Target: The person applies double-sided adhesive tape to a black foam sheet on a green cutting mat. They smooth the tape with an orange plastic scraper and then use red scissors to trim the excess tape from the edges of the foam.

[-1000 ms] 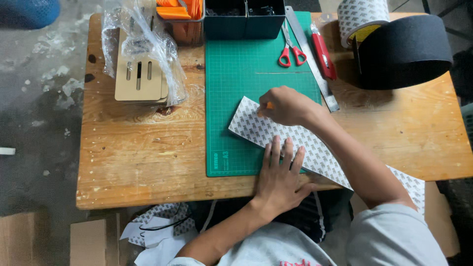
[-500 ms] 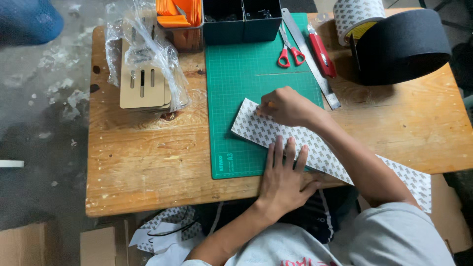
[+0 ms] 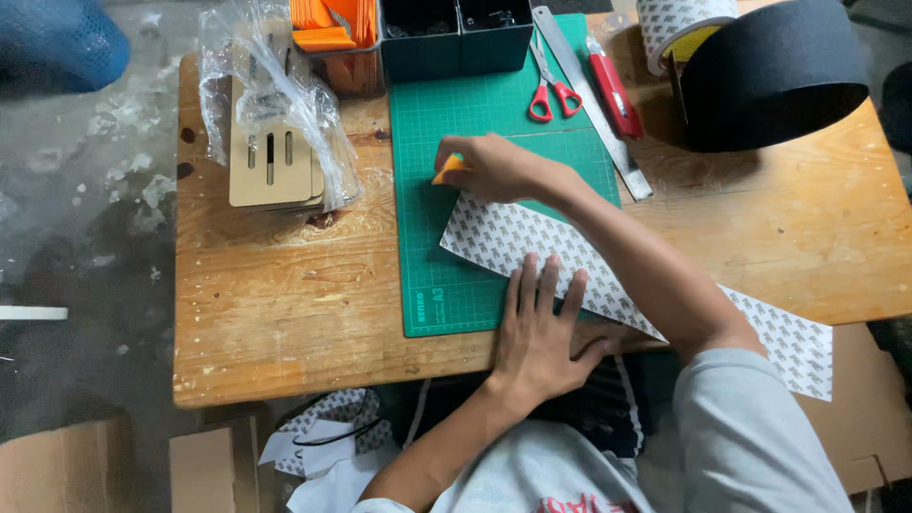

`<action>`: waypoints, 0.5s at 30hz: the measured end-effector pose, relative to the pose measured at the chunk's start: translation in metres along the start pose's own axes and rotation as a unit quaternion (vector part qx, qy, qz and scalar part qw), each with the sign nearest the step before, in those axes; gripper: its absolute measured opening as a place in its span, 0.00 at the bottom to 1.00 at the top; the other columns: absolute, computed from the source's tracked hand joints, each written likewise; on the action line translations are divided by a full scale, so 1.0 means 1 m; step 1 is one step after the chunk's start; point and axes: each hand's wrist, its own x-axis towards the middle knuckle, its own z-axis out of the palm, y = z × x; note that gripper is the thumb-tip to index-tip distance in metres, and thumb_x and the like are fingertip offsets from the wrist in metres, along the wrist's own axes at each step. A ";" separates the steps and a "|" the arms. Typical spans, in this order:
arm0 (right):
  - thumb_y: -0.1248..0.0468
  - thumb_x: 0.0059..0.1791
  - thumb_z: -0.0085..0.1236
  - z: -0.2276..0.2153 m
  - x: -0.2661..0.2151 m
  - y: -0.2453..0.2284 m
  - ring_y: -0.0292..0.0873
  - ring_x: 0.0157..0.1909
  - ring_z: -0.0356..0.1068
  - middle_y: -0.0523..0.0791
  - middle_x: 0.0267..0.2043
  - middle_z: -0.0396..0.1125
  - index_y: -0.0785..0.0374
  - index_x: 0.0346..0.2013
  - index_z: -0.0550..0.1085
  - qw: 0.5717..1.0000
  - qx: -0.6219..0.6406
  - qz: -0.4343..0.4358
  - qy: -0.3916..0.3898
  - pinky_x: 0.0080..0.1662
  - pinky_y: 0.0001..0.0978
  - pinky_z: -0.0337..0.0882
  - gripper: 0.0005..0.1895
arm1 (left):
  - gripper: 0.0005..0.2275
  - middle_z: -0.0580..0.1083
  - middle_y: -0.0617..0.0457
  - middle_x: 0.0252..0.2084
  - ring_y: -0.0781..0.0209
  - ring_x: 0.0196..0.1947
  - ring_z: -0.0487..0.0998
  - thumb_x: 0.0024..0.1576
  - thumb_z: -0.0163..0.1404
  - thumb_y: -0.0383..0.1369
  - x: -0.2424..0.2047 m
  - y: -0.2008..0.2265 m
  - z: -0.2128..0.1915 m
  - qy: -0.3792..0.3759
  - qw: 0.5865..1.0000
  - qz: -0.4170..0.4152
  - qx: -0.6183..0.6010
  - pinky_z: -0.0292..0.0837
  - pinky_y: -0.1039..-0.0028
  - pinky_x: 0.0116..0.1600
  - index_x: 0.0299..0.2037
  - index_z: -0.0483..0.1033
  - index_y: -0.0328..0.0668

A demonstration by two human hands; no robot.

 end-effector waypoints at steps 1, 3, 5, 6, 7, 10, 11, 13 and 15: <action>0.59 0.54 0.49 -0.009 -0.012 -0.002 0.71 0.44 0.69 0.62 0.36 0.69 0.53 0.53 0.68 1.000 0.011 -0.008 0.013 0.49 0.62 0.68 0.12 | 0.37 0.64 0.29 0.63 0.20 0.67 0.60 0.48 0.50 0.57 0.002 0.000 -0.002 -0.004 1.000 0.002 -0.013 0.53 0.40 0.70 0.64 0.65 0.39; 0.61 0.56 0.45 -0.019 -0.040 0.009 0.68 0.36 0.71 0.59 0.29 0.69 0.53 0.56 0.63 0.999 0.022 -0.013 0.025 0.44 0.59 0.68 0.14 | 0.37 0.63 0.29 0.64 0.20 0.68 0.58 0.49 0.51 0.55 0.003 -0.001 -0.004 -0.008 1.000 0.002 -0.030 0.52 0.40 0.70 0.65 0.64 0.39; 0.65 0.52 0.55 -0.020 -0.070 0.034 0.70 0.28 0.70 0.58 0.25 0.68 0.60 0.57 0.50 0.994 -0.060 -0.038 0.088 0.35 0.62 0.67 0.27 | 0.35 0.61 0.28 0.64 0.20 0.68 0.57 0.52 0.51 0.52 0.003 -0.004 -0.004 -0.021 0.999 0.010 -0.031 0.52 0.41 0.70 0.65 0.64 0.37; 0.65 0.52 0.55 -0.021 -0.092 0.039 0.70 0.28 0.70 0.58 0.25 0.68 0.60 0.57 0.50 0.994 -0.060 -0.037 0.089 0.35 0.62 0.67 0.27 | 0.35 0.61 0.28 0.64 0.20 0.68 0.57 0.52 0.51 0.52 0.003 -0.005 -0.004 -0.022 0.999 0.011 -0.032 0.52 0.41 0.70 0.65 0.64 0.37; 0.60 0.52 0.55 -0.025 -0.111 0.043 0.71 0.33 0.71 0.60 0.30 0.70 0.62 0.54 0.56 0.991 -0.083 0.045 0.090 0.37 0.64 0.68 0.22 | 0.34 0.60 0.29 0.65 0.21 0.69 0.56 0.53 0.50 0.52 0.004 -0.007 -0.005 -0.051 0.998 0.015 -0.028 0.51 0.41 0.69 0.65 0.64 0.38; 0.55 0.52 0.56 -0.026 -0.163 0.079 0.70 0.40 0.73 0.60 0.40 0.71 0.62 0.51 0.64 0.966 -0.139 0.192 0.101 0.43 0.64 0.71 0.20 | 0.31 0.61 0.31 0.63 0.26 0.67 0.57 0.53 0.52 0.49 0.013 -0.019 -0.009 -0.104 0.994 0.037 -0.009 0.54 0.43 0.67 0.64 0.67 0.39; 0.54 0.52 0.57 -0.025 -0.180 0.095 0.69 0.43 0.73 0.59 0.44 0.70 0.61 0.52 0.66 0.945 -0.173 0.255 0.108 0.46 0.63 0.73 0.20 | 0.29 0.63 0.34 0.60 0.30 0.65 0.59 0.51 0.55 0.46 0.016 -0.023 -0.010 -0.128 0.990 0.052 0.005 0.56 0.46 0.65 0.62 0.69 0.40; 0.54 0.54 0.52 -0.025 -0.203 0.092 0.65 0.42 0.73 0.56 0.47 0.70 0.62 0.51 0.68 0.939 -0.191 0.262 0.110 0.42 0.57 0.71 0.17 | 0.30 0.62 0.32 0.62 0.32 0.64 0.60 0.51 0.56 0.46 0.030 -0.033 -0.016 -0.164 0.983 0.076 0.035 0.60 0.48 0.64 0.63 0.67 0.39; 0.54 0.56 0.48 -0.017 -0.223 0.102 0.61 0.41 0.72 0.54 0.50 0.70 0.62 0.50 0.69 0.933 -0.208 0.272 0.111 0.38 0.52 0.68 0.15 | 0.31 0.60 0.31 0.64 0.34 0.63 0.60 0.51 0.58 0.45 0.039 -0.045 -0.014 -0.202 0.972 0.100 0.063 0.63 0.50 0.63 0.63 0.64 0.39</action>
